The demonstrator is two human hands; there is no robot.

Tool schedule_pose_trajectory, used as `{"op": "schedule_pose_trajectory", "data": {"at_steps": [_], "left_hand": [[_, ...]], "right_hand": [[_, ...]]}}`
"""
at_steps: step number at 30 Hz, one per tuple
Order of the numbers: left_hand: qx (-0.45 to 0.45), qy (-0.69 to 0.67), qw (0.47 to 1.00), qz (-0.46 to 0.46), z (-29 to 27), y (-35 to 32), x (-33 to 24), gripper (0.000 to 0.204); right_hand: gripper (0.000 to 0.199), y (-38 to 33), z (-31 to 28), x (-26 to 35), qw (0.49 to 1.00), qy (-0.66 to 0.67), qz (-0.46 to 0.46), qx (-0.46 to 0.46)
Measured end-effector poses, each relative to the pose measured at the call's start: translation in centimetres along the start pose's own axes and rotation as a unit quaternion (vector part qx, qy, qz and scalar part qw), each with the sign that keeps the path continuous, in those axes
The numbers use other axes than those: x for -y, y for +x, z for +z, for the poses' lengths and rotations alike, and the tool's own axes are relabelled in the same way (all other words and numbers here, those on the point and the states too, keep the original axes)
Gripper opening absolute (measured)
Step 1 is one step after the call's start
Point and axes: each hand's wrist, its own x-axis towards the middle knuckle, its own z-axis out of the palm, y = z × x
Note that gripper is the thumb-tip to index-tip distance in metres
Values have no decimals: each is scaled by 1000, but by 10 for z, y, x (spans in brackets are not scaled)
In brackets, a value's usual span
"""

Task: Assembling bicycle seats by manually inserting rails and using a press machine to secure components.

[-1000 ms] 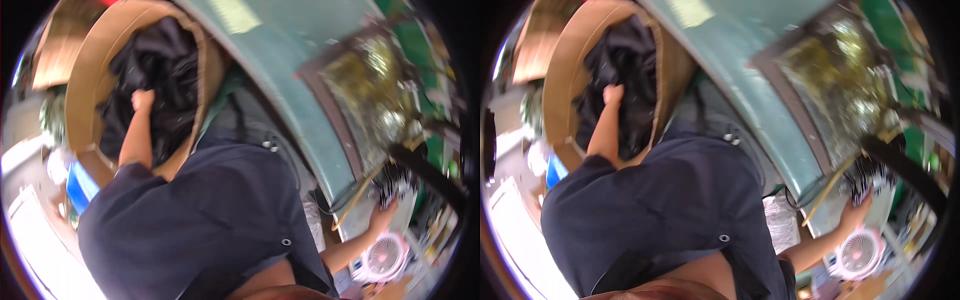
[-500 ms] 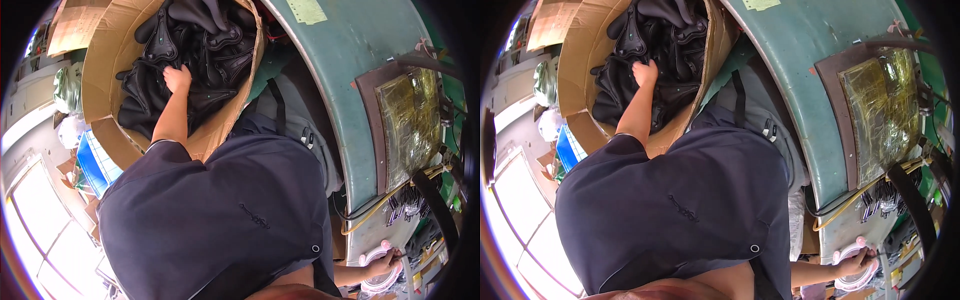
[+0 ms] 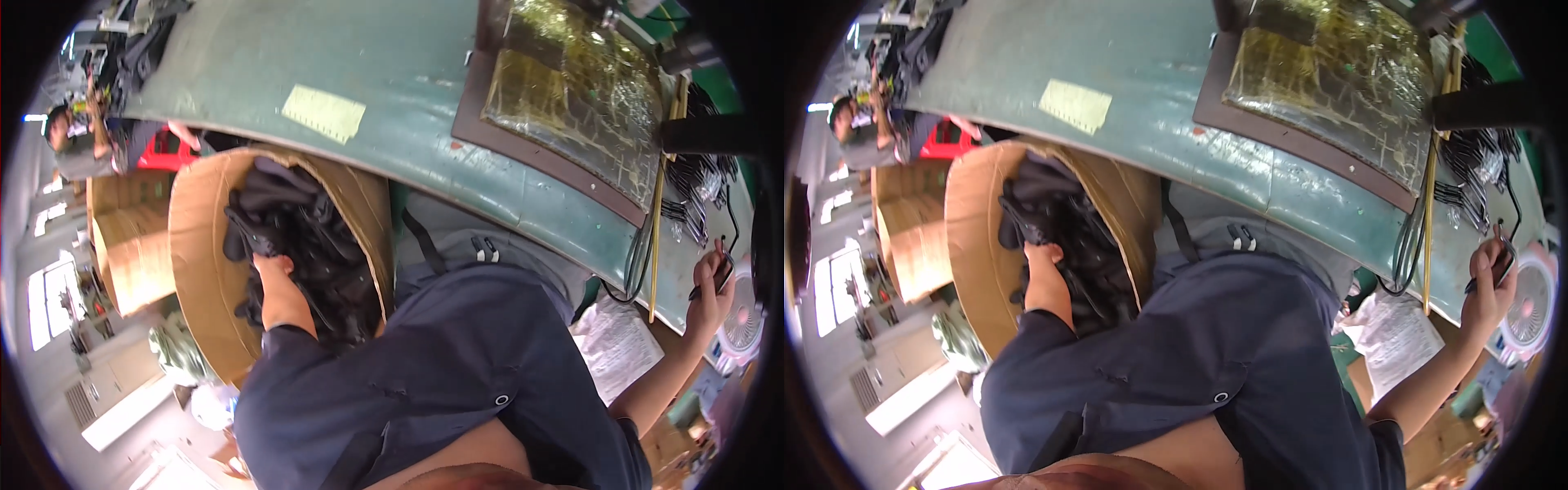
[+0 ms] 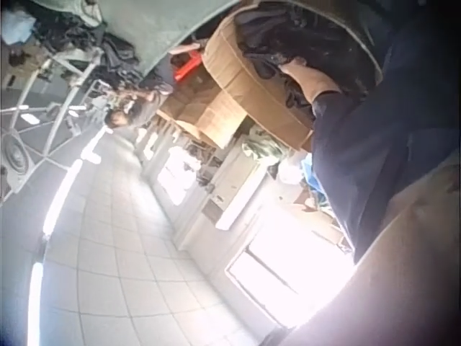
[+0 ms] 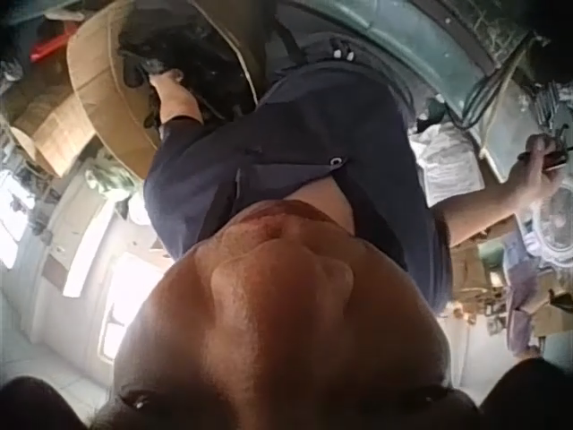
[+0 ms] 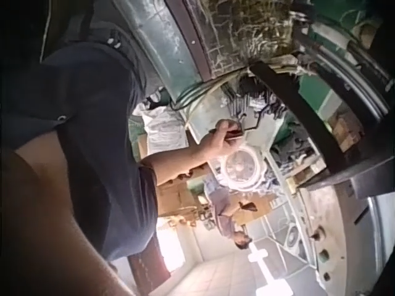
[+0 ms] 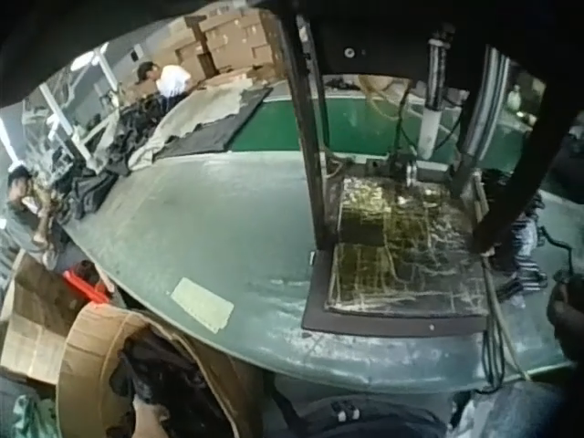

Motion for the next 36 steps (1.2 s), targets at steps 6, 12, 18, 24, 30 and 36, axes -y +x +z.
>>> {"op": "schedule_pose_trajectory", "data": {"at_steps": [6, 12, 18, 24, 30, 36], "left_hand": [[97, -55, 992, -57, 33, -19, -6, 75], [-85, 65, 969, 221, 8, -132, 38, 70], [71, -221, 932, 279, -47, -131, -30, 33], [513, -254, 760, 308, -93, -198, 4, 44], [695, -10, 601, 395, -64, -389, 131, 44], [751, 212, 537, 320, -68, -468, 286, 58]], "right_hand": [[54, 6, 46, 2, 998, -4, -18, 66], [69, 2, 68, -5, 996, 5, -15, 88], [71, 7, 101, -20, 991, 80, 5, 108], [69, 8, 126, -17, 984, 107, 44, 133], [65, 12, 162, 44, 985, 20, -66, 157], [27, -9, 187, 52, 983, -26, -119, 139]]}}
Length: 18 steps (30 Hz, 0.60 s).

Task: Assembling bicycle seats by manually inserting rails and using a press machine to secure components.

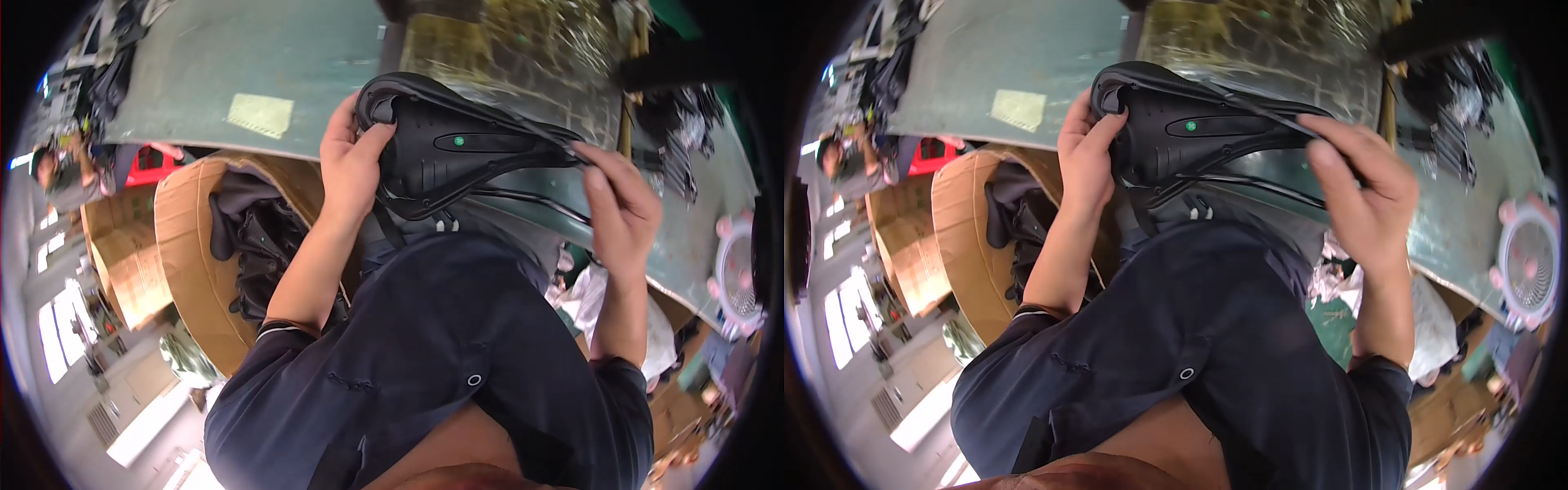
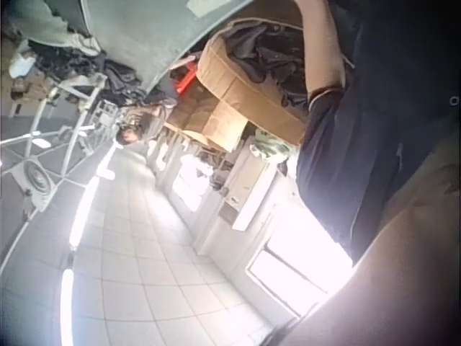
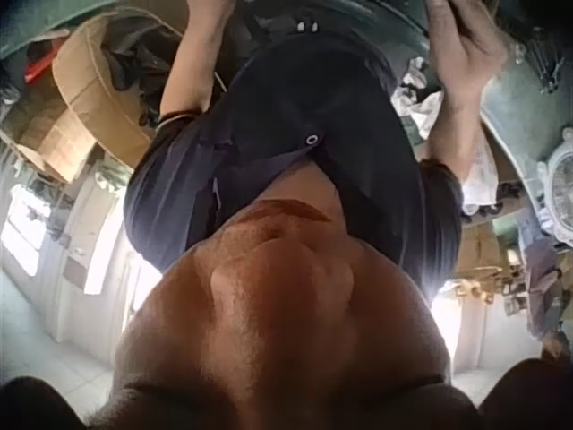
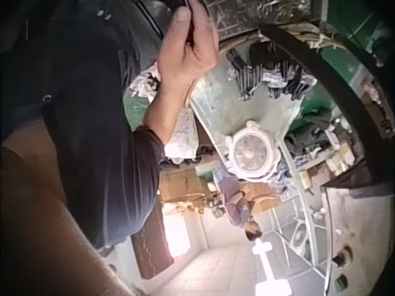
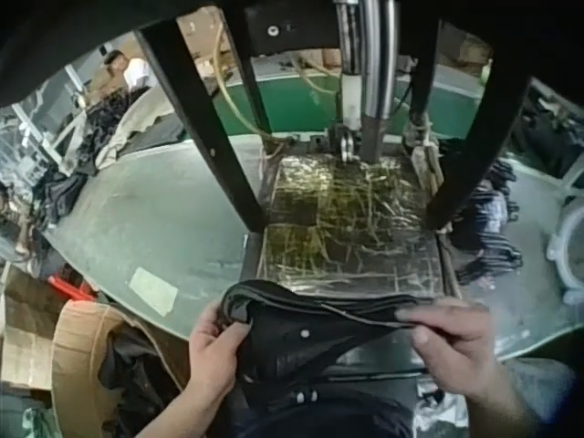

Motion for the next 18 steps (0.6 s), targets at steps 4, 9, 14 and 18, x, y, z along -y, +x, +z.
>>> {"op": "schedule_pose_trajectory", "data": {"at_steps": [4, 9, 14, 18], "left_hand": [[3, 168, 985, 22, 17, -10, 11, 67], [141, 379, 837, 369, 12, 35, 2, 51], [148, 235, 935, 222, 24, 47, 21, 20], [74, 163, 949, 261, 30, 44, 33, 28]], "right_hand": [[20, -19, 15, -20, 994, -75, -66, -36], [20, -24, 37, -24, 996, -54, -67, -38], [18, -15, 55, -31, 994, -69, -75, -47], [14, -13, 59, -28, 994, -83, -68, -29]]}}
